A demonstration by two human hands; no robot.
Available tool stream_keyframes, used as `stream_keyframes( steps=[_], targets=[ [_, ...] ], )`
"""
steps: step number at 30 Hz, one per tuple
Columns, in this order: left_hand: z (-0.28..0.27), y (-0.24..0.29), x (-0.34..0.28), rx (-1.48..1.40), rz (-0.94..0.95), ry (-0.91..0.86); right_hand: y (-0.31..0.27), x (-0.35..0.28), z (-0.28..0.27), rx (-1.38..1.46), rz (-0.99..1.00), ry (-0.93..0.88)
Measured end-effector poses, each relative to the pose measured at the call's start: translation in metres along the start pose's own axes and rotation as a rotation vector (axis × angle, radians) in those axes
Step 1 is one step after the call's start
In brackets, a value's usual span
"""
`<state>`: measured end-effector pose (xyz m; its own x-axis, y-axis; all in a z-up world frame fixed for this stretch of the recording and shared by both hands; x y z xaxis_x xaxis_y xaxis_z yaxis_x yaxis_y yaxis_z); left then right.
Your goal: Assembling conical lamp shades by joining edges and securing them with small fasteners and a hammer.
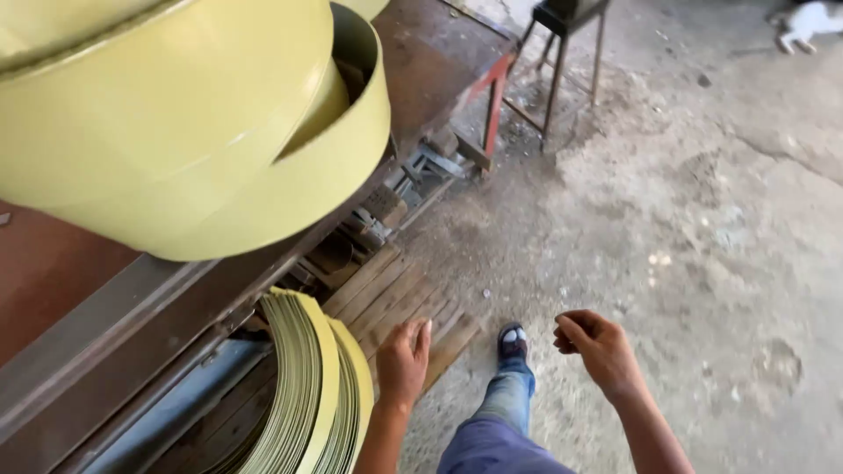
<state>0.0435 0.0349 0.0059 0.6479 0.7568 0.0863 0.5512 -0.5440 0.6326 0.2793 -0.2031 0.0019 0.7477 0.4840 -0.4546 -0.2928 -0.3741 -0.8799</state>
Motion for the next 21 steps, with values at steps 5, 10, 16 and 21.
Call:
stream_keyframes(
  steps=[5, 10, 16, 21],
  targets=[
    [0.002, 0.053, 0.130, 0.038, 0.137, 0.435, -0.084, 0.120, -0.006, -0.312, 0.000, -0.183],
    [-0.026, 0.096, 0.203, 0.168, 0.124, 0.631, -0.138, 0.235, -0.003, -0.179, -0.062, -0.303],
    [-0.013, 0.105, 0.258, 0.189, -0.038, 0.793, -0.189, 0.372, 0.048, -0.093, -0.111, -0.483],
    [-0.015, 0.127, 0.304, 0.319, -0.147, 0.955, -0.258, 0.464, 0.089, -0.298, -0.189, -0.582]
  ],
)
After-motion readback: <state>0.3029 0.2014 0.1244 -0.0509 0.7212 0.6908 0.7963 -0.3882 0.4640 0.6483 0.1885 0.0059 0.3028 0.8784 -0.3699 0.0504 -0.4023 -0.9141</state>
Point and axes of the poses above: each hand's wrist, its own x-axis towards the middle knuckle, its own z-axis out of the palm, y = z × x, the point moved 2 cm from there along x, towards the middle knuckle, and after that the axes turned 2 degrees about -x, right-handed, at the moved point
